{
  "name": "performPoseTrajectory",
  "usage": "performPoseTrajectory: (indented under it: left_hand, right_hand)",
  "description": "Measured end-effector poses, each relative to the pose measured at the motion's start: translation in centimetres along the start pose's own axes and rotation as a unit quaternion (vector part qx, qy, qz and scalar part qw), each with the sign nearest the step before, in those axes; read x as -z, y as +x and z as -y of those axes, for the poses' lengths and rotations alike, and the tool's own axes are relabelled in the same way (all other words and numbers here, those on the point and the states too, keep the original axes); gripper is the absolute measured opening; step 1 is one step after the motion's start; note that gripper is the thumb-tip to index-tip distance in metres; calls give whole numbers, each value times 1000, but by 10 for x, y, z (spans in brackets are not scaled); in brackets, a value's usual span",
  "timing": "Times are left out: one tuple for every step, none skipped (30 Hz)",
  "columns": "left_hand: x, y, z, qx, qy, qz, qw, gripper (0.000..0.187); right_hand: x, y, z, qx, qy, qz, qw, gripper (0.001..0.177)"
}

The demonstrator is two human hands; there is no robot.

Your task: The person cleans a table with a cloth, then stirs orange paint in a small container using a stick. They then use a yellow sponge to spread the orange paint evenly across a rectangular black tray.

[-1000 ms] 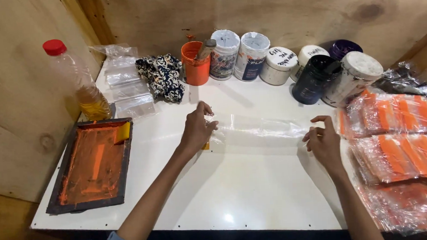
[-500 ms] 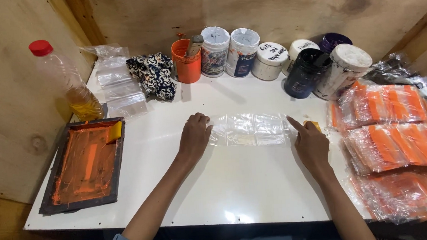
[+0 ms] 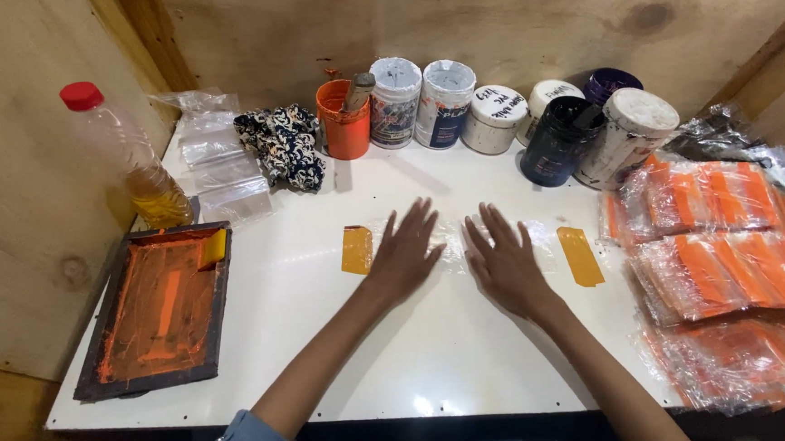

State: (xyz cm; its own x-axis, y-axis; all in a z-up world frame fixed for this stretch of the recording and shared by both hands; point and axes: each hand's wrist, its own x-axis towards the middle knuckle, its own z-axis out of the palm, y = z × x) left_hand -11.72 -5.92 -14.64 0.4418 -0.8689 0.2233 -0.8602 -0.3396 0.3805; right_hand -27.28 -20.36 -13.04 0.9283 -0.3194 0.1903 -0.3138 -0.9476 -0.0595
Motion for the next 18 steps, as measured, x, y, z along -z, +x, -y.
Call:
performPoseTrajectory:
  left_hand:
    - [-1, -3, -3, -5, 0, 41, 999, 58]
    - [-1, -6, -4, -10, 0, 81, 997, 64]
    - [3, -8, -2, -9, 1, 79, 997, 64]
    - [5, -11, -1, -3, 3, 91, 996, 65]
    - [7, -14, 1, 3, 5, 103, 995, 67]
    - [11, -14, 6, 4, 5, 104, 995, 67]
    - [15, -15, 10, 17, 8, 111, 994, 68]
    - [19, -14, 15, 29, 12, 118, 992, 69]
    - [17, -13, 25, 30, 11, 118, 992, 69]
    - [16, -12, 34, 43, 9, 103, 994, 70]
    - [16, -10, 44, 56, 6, 87, 995, 71]
    - [17, -6, 51, 58, 6, 85, 995, 71]
    - [19, -1, 59, 86, -8, 44, 995, 70]
    - [22, 4, 66, 113, -22, 2, 993, 68]
    - [29, 12, 74, 113, -22, -1, 993, 68]
    - [34, 19, 81, 165, -109, -43, 979, 68]
    - [40, 26, 88, 215, -195, -85, 953, 69]
    - [48, 33, 88, 214, -194, -87, 953, 69]
  right_hand:
    - [0, 0, 1, -15, 48, 55, 997, 56]
    - [1, 2, 3, -29, 96, 109, 989, 62]
    - [-2, 1, -4, -27, 96, 107, 989, 62]
    - [-5, -1, -11, -35, 99, 122, 987, 64]
    - [-8, -2, -18, -42, 102, 137, 984, 66]
    - [-10, -5, -27, -41, 103, 138, 984, 66]
    - [-11, -8, -36, -57, 81, 139, 985, 66]
    - [-13, -10, -45, -72, 59, 139, 986, 66]
    - [-21, -11, -60, -71, 59, 139, 986, 66]
    - [-28, -11, -76, -95, 27, 141, 985, 68]
    - [-35, -11, -92, -119, -5, 142, 983, 69]
    - [-42, -9, -104, -117, -6, 141, 983, 69]
    - [-50, -7, -116, -131, -27, 106, 985, 71]
    - [-57, -3, -129, -145, -48, 70, 986, 73]
    - [-41, 7, -114, -143, -49, 68, 986, 73]
    - [-25, 17, -100, -127, -36, 26, 991, 66]
    - [-10, 26, -85, -111, -22, -16, 993, 58]
    - [-1, 40, -71, -110, -22, -18, 993, 58]
